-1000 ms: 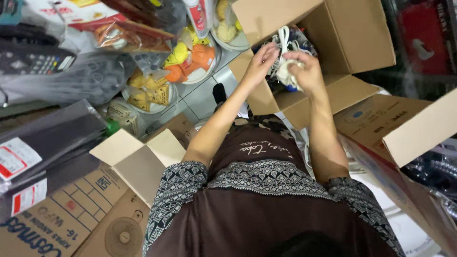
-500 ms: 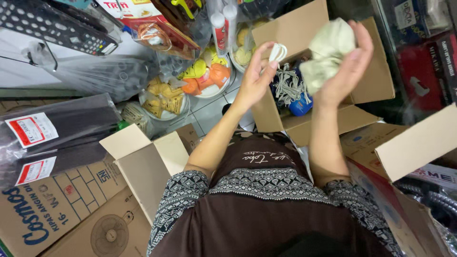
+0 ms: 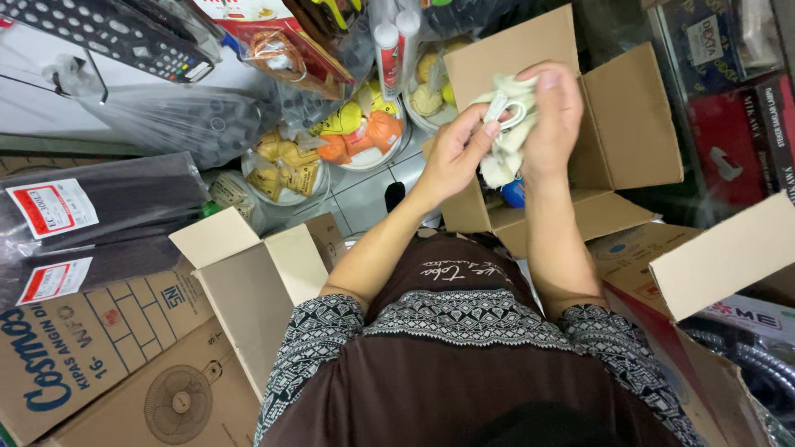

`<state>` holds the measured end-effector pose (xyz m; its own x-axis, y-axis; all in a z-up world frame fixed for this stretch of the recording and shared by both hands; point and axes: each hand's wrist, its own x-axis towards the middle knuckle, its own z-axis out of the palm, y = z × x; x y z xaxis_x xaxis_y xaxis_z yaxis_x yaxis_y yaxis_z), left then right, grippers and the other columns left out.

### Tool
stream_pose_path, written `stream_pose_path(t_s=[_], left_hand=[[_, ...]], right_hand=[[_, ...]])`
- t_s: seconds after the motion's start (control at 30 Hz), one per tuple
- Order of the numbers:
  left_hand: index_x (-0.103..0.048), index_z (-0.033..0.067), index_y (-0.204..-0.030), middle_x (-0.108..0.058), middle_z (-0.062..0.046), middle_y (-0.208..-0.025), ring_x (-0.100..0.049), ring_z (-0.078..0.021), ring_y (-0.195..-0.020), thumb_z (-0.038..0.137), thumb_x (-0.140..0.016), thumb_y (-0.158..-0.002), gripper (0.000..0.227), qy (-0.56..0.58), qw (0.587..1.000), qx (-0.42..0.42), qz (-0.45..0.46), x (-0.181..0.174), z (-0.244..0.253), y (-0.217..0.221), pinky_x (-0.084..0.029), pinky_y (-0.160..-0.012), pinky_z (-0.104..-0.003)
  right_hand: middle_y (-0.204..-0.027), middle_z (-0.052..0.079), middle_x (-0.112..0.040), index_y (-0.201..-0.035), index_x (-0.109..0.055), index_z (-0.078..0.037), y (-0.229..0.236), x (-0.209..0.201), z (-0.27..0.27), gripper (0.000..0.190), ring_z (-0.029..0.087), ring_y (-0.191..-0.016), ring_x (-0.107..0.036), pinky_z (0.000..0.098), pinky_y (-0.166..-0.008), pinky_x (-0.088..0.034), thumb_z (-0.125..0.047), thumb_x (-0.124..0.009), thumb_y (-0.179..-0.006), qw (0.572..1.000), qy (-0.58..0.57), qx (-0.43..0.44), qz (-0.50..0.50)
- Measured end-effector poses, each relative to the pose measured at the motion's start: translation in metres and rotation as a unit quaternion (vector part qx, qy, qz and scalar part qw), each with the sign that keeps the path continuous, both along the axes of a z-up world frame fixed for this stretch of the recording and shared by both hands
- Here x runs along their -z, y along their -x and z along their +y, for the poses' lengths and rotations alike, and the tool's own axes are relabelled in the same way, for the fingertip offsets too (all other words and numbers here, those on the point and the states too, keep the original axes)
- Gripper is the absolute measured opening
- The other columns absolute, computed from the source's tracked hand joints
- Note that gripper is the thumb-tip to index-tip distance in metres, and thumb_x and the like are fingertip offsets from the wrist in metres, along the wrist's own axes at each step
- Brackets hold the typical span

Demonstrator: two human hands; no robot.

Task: The person wipes various packaged items, including flashlights and small tools, with a cloth and organizes them within cardboard boxes on the floor.

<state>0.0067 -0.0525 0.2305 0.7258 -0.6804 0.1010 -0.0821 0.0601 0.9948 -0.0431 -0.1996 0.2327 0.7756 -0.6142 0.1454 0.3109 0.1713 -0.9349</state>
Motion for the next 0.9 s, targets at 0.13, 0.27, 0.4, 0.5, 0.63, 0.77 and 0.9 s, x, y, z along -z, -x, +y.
stream_pose_path(t_s=[0.13, 0.27, 0.4, 0.5, 0.63, 0.77, 0.9], left_hand=[[-0.067, 0.0043, -0.123, -0.065, 0.002, -0.083, -0.055, -0.0042, -0.076, 0.016, -0.058, -0.108, 0.021, 0.027, 0.998, -0.008, -0.058, -0.006, 0.006, -0.007, -0.048, -0.072, -0.024], [-0.066, 0.0033, -0.120, -0.072, -0.005, -0.098, -0.065, -0.0104, -0.086, 0.011, -0.062, -0.105, 0.017, 0.046, 0.994, 0.002, -0.097, -0.006, 0.010, -0.009, -0.053, -0.080, -0.028], [-0.067, 0.0047, -0.116, -0.071, -0.008, -0.093, -0.065, -0.0210, -0.079, 0.010, -0.066, -0.101, 0.016, 0.018, 0.981, -0.027, -0.189, -0.010, 0.013, -0.013, -0.051, -0.075, -0.033], [-0.068, 0.0055, -0.114, -0.071, -0.008, -0.088, -0.061, -0.0250, -0.072, 0.011, -0.069, -0.097, 0.018, -0.014, 0.965, -0.040, -0.260, -0.019, 0.015, -0.014, -0.046, -0.072, -0.037], [-0.068, 0.0061, -0.115, -0.068, -0.003, -0.080, -0.062, -0.0210, -0.066, 0.013, -0.070, -0.096, 0.020, -0.036, 0.949, -0.050, -0.308, -0.034, 0.018, -0.011, -0.042, -0.070, -0.036], [-0.067, 0.0078, -0.115, -0.069, -0.003, -0.084, -0.063, -0.0213, -0.069, 0.013, -0.071, -0.098, 0.018, -0.032, 0.930, -0.073, -0.358, -0.048, 0.020, -0.005, -0.042, -0.071, -0.035], [-0.068, 0.0076, -0.114, -0.068, -0.003, -0.081, -0.061, -0.0208, -0.067, 0.012, -0.072, -0.096, 0.018, -0.065, 0.925, -0.089, -0.364, -0.054, 0.025, -0.005, -0.041, -0.070, -0.035]], right_hand=[[-0.116, 0.010, -0.063, -0.109, -0.062, -0.003, 0.004, -0.027, -0.008, 0.043, 0.020, -0.107, -0.061, 0.0352, -0.102, -0.050, -0.041, -0.040, -0.110, 0.990, -0.030, 0.056, -0.126], [-0.127, 0.014, -0.059, -0.110, -0.064, -0.001, 0.022, -0.070, -0.008, 0.040, 0.024, -0.119, -0.058, 0.0389, -0.105, -0.049, -0.036, -0.044, -0.109, 0.965, 0.235, -0.019, -0.114], [-0.131, 0.017, -0.060, -0.129, -0.068, 0.002, 0.024, -0.088, 0.004, 0.023, 0.025, -0.120, -0.063, 0.0351, -0.101, -0.053, -0.006, -0.060, -0.109, 0.922, 0.365, -0.127, -0.007], [-0.119, 0.016, -0.062, -0.122, -0.069, 0.001, 0.023, -0.089, 0.001, 0.020, 0.024, -0.104, -0.065, 0.0300, -0.090, -0.053, 0.006, -0.067, -0.103, 0.914, 0.392, -0.107, 0.010], [-0.108, 0.010, -0.065, -0.115, -0.069, 0.001, 0.022, -0.070, 0.006, 0.011, 0.019, -0.096, -0.065, 0.0290, -0.087, -0.052, 0.001, -0.063, -0.106, 0.934, 0.351, -0.060, 0.022], [-0.108, 0.007, -0.066, -0.116, -0.065, 0.002, 0.011, -0.039, 0.004, 0.011, 0.012, -0.091, -0.061, 0.0265, -0.085, -0.050, -0.004, -0.059, -0.111, 0.995, 0.087, -0.053, 0.018], [-0.116, 0.009, -0.066, -0.127, -0.063, 0.000, 0.019, -0.044, -0.003, 0.017, 0.014, -0.104, -0.063, 0.0281, -0.098, -0.052, -0.007, -0.058, -0.112, 0.996, 0.034, -0.022, -0.074]])
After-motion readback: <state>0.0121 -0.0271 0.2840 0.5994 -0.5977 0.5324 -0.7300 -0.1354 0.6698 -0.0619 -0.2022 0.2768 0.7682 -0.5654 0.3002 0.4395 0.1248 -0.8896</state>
